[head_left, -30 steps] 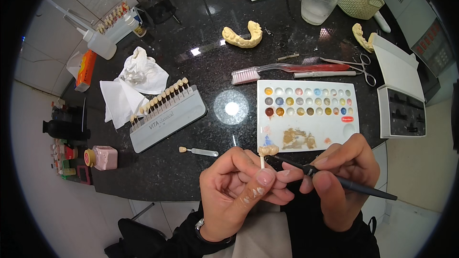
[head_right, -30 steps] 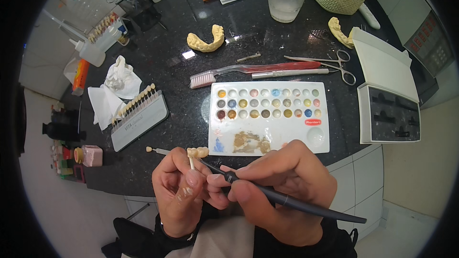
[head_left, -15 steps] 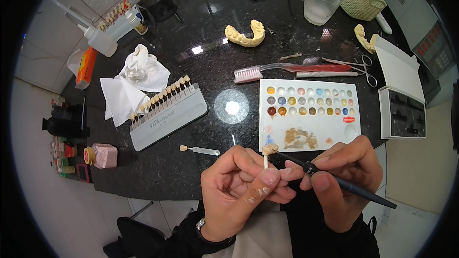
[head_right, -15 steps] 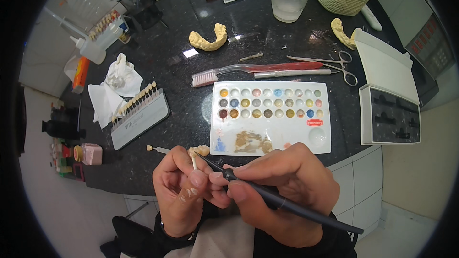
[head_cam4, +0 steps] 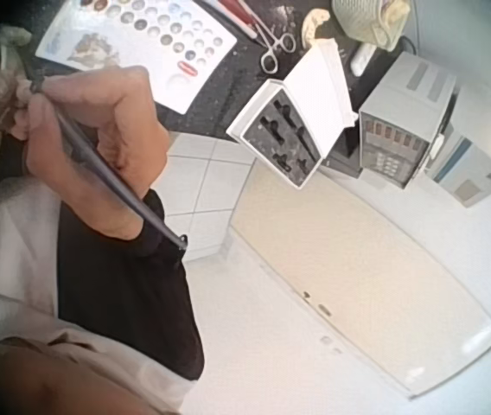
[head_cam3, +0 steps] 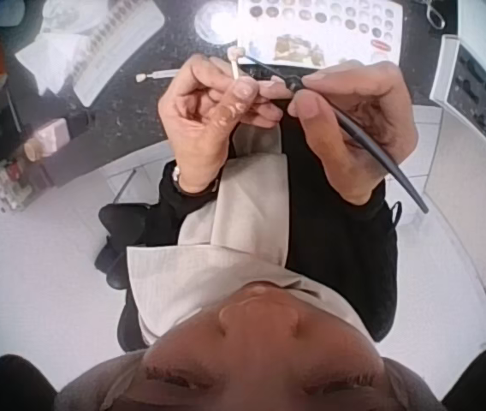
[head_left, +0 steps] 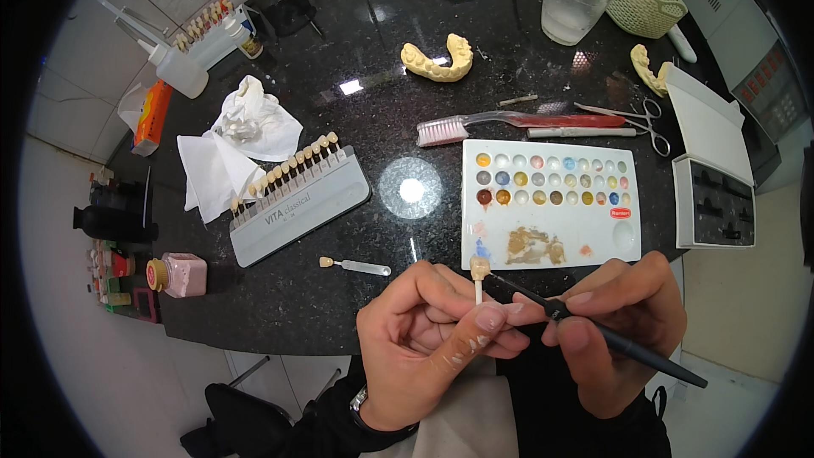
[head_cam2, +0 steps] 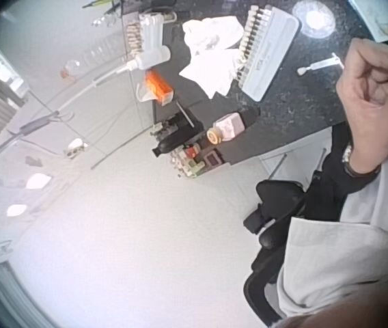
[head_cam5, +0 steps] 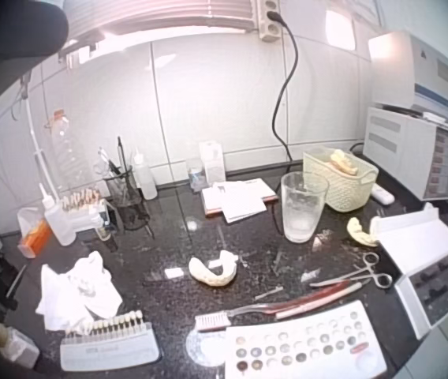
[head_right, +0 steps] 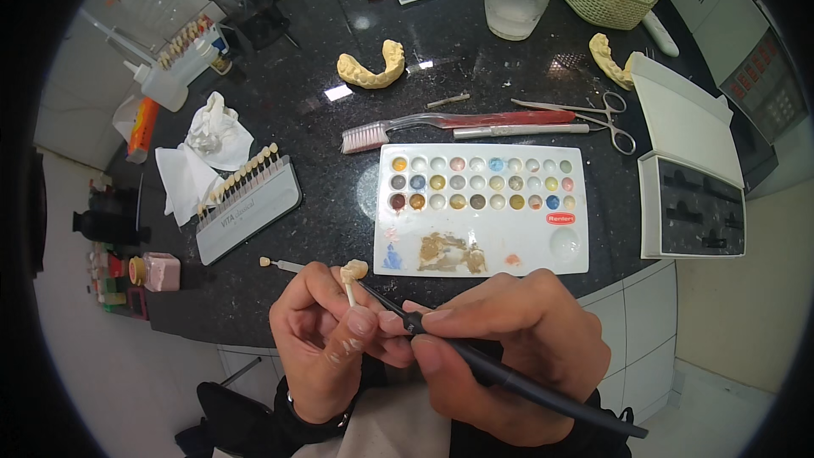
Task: The person applies stains to a dental bridge using a small brush, referring to a shade guide and taking pigments from a palette on a lab bench.
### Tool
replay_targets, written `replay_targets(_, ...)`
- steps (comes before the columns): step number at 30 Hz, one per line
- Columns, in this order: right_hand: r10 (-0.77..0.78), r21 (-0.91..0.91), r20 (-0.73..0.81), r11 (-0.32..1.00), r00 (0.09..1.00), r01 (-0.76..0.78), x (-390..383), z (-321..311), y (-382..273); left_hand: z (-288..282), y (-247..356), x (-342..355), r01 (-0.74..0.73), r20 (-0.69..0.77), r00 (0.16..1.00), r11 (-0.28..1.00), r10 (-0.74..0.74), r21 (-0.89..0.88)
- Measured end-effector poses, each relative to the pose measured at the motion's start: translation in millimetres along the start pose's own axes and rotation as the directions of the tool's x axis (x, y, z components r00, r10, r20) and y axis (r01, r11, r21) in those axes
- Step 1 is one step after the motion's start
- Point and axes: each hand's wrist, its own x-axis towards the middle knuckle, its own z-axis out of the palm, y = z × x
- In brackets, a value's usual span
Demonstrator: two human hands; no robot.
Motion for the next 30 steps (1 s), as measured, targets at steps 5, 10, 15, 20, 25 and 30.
replay_targets(5, 0.080, 0.138, 0.002, 0.987, 0.997, -0.080, -1, -4, 1, -8, 1, 1, -0.011, 0.145, 0.989, 0.995, 0.025, -0.096)
replay_targets(10, 0.035, 0.123, -0.017, 0.992, 0.999, -0.032, 0, -3, 1, 0, 0, 0, -0.006, 0.051, 0.999, 1.000, 0.007, -0.019)
replay_targets(15, 0.152, 0.215, -0.055, 0.967, 0.987, -0.137, 0, -2, -4, 0, -1, 1, -0.034, 0.060, 0.998, 0.999, 0.035, -0.009)
replay_targets(20, 0.067, 0.227, 0.000, 0.972, 0.998, -0.065, -1, -6, 4, -6, 2, 1, 0.006, 0.144, 0.990, 0.997, 0.005, -0.076)
replay_targets(25, 0.118, 0.198, -0.007, 0.973, 0.993, -0.114, 1, -6, -3, -4, 3, 1, -0.006, 0.139, 0.990, 0.997, 0.018, -0.082)
replay_targets(30, 0.065, 0.197, 0.049, 0.978, 0.997, -0.074, 1, -8, 2, -7, 2, 1, -0.020, 0.149, 0.988, 0.997, 0.030, -0.071)
